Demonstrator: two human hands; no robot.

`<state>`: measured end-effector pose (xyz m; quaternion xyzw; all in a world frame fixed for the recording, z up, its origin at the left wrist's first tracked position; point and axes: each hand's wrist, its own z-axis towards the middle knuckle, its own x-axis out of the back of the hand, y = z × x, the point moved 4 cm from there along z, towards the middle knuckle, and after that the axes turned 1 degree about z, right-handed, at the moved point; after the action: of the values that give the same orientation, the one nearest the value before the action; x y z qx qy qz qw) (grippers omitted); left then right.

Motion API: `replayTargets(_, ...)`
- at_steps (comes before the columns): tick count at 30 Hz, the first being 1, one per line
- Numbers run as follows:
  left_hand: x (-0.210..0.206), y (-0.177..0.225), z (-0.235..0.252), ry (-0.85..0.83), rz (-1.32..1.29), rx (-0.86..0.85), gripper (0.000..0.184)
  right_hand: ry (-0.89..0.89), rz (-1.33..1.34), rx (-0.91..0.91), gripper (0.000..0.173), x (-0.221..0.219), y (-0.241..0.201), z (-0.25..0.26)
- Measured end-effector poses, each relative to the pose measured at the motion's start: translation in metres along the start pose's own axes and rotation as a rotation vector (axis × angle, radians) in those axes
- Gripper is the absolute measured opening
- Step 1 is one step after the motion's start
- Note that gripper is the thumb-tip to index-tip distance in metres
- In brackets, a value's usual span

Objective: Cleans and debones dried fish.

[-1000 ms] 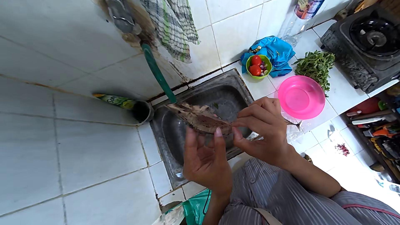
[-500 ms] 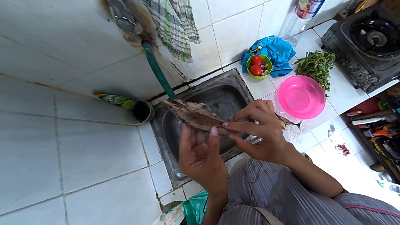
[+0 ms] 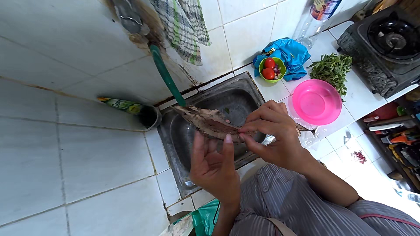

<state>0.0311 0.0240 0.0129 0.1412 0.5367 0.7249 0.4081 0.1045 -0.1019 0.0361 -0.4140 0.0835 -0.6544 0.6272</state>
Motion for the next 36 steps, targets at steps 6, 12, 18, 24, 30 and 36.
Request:
replayTargets(6, 0.0, 0.003, -0.002, 0.022, 0.052, -0.042, 0.047, 0.041, -0.048, 0.022, 0.006, -0.001, -0.003, 0.001)
replayTargets(12, -0.004, 0.006, -0.003, 0.027, 0.068, -0.088, 0.047, 0.117, -0.215, 0.122, 0.008, -0.003, -0.011, 0.001)
replayTargets(18, 0.0, 0.005, -0.002, 0.058, 0.07, -0.097, 0.046, 0.165, -0.107, 0.053, 0.008, 0.007, -0.009, -0.001)
replayTargets(24, 0.002, 0.005, -0.002, 0.064, 0.069, -0.044, 0.047, 0.095, 0.043, -0.049, 0.013, 0.005, -0.001, -0.003)
replayTargets(30, 0.001, 0.006, -0.001, 0.061, 0.049, -0.03, 0.046, 0.089, 0.084, -0.022, 0.011, 0.002, -0.002, -0.004)
replayTargets(36, 0.001, 0.007, -0.001, 0.051, 0.031, -0.031, 0.045, 0.039, 0.146, -0.083, 0.005, 0.0, 0.002, -0.004)
